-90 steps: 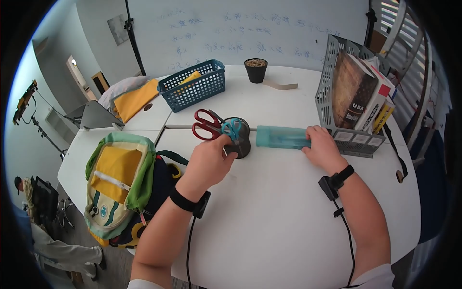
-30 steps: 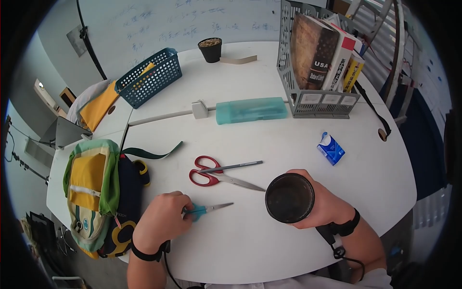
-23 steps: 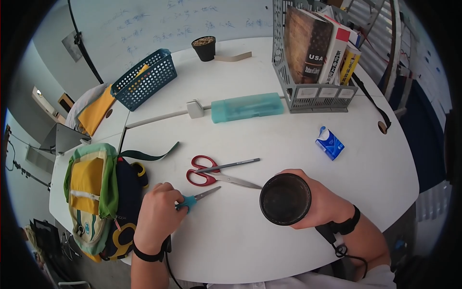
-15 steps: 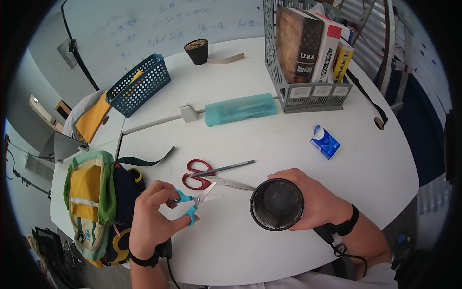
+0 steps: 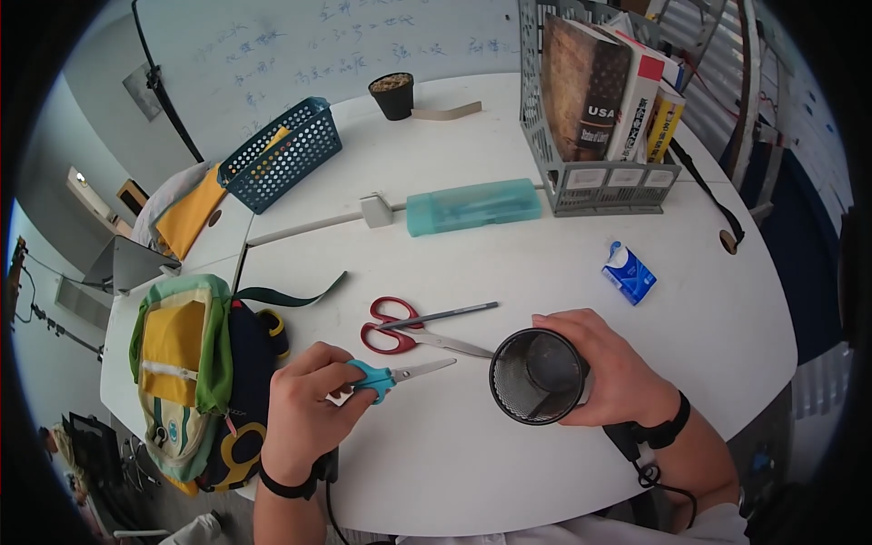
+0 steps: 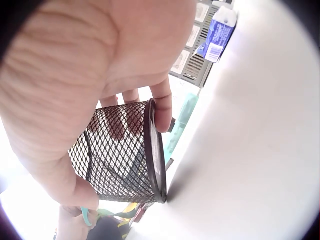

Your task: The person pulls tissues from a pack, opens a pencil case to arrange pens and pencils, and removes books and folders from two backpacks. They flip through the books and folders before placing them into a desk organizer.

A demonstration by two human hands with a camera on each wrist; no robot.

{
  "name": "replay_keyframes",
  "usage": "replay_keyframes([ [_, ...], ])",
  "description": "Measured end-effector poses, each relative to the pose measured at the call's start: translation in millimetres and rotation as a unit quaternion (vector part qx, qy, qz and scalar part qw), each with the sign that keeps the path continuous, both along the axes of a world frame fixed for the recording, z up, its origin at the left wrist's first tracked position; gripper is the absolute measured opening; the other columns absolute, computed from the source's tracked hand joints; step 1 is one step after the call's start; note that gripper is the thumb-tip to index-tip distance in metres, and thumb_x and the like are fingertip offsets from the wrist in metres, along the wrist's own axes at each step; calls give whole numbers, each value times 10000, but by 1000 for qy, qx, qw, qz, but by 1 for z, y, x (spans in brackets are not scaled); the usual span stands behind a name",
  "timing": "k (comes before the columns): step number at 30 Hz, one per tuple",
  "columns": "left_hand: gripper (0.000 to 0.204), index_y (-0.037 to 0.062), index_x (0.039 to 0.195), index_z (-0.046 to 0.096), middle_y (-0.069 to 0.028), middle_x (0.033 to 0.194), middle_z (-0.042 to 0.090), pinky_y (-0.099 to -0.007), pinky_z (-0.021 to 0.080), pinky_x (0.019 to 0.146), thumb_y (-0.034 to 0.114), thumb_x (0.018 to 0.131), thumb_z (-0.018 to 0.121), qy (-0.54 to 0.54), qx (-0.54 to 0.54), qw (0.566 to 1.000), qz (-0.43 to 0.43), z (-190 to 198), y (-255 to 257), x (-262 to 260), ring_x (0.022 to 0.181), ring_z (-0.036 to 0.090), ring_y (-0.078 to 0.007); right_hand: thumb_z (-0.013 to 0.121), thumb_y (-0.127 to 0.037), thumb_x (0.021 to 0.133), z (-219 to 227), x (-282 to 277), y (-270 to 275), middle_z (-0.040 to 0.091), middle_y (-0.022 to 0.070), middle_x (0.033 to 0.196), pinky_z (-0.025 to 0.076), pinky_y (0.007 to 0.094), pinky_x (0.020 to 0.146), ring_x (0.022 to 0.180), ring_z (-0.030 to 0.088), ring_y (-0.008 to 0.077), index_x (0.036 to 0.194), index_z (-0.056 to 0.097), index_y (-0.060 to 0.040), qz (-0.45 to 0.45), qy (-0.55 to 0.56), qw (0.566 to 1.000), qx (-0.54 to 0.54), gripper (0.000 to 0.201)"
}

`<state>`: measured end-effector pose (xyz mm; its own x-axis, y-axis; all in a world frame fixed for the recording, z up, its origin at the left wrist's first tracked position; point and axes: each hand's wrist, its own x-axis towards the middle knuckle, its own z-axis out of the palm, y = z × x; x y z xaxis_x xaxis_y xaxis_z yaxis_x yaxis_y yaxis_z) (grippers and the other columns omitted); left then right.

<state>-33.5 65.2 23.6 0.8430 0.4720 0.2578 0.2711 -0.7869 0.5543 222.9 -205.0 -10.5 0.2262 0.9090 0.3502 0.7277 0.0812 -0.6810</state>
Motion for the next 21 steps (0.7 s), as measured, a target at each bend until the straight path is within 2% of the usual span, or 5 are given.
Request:
replay_keyframes([
  [8, 218, 22, 812, 745, -54, 868, 710, -279, 551, 598, -11, 676, 913, -57, 47, 997, -6, 3, -12, 14, 651, 676, -138, 924, -118, 643, 1, -4, 3, 584, 149, 1457, 519, 459, 1106, 1282, 589, 370, 1575, 500, -80, 6, -4, 1000, 9, 1025],
  [13, 259, 58, 852, 770, -64, 940, 748, -319, 580, 608, 52, 665, 950, -32, 103, 992, -66, 10, -21, 1, 678, 725, -208, 916, -104, 646, 1, -7, 3, 590, 140, 1439, 523, 469, 1092, 1275, 581, 373, 1568, 512, -92, 0, -12, 999, 30, 1007],
  [17, 220, 66, 919, 743, -60, 1120, 750, -331, 601, 627, 62, 762, 897, 62, 110, 987, -98, 26, -47, 10, 746, 753, -208, 915, -107, 633, 6, -14, 5, 601, 118, 1410, 521, 465, 1089, 1271, 570, 355, 1535, 564, -121, 0, -68, 997, 22, 967],
  [18, 199, 32, 994, 701, -97, 1175, 725, -342, 604, 629, 78, 845, 824, 66, 94, 983, -141, 29, -51, 13, 732, 742, -228, 913, -107, 629, 8, -15, 5, 605, 110, 1398, 519, 462, 1090, 1270, 568, 347, 1522, 582, -128, -3, -87, 996, 12, 952],
  [21, 180, -12, 1007, 659, -126, 1103, 705, -334, 596, 612, 79, 885, 754, 105, 157, 973, -130, 32, -71, 26, 693, 719, -232, 908, -104, 626, 9, -21, 6, 611, 104, 1390, 514, 458, 1092, 1258, 573, 339, 1505, 601, -124, -24, -105, 994, 5, 931],
])
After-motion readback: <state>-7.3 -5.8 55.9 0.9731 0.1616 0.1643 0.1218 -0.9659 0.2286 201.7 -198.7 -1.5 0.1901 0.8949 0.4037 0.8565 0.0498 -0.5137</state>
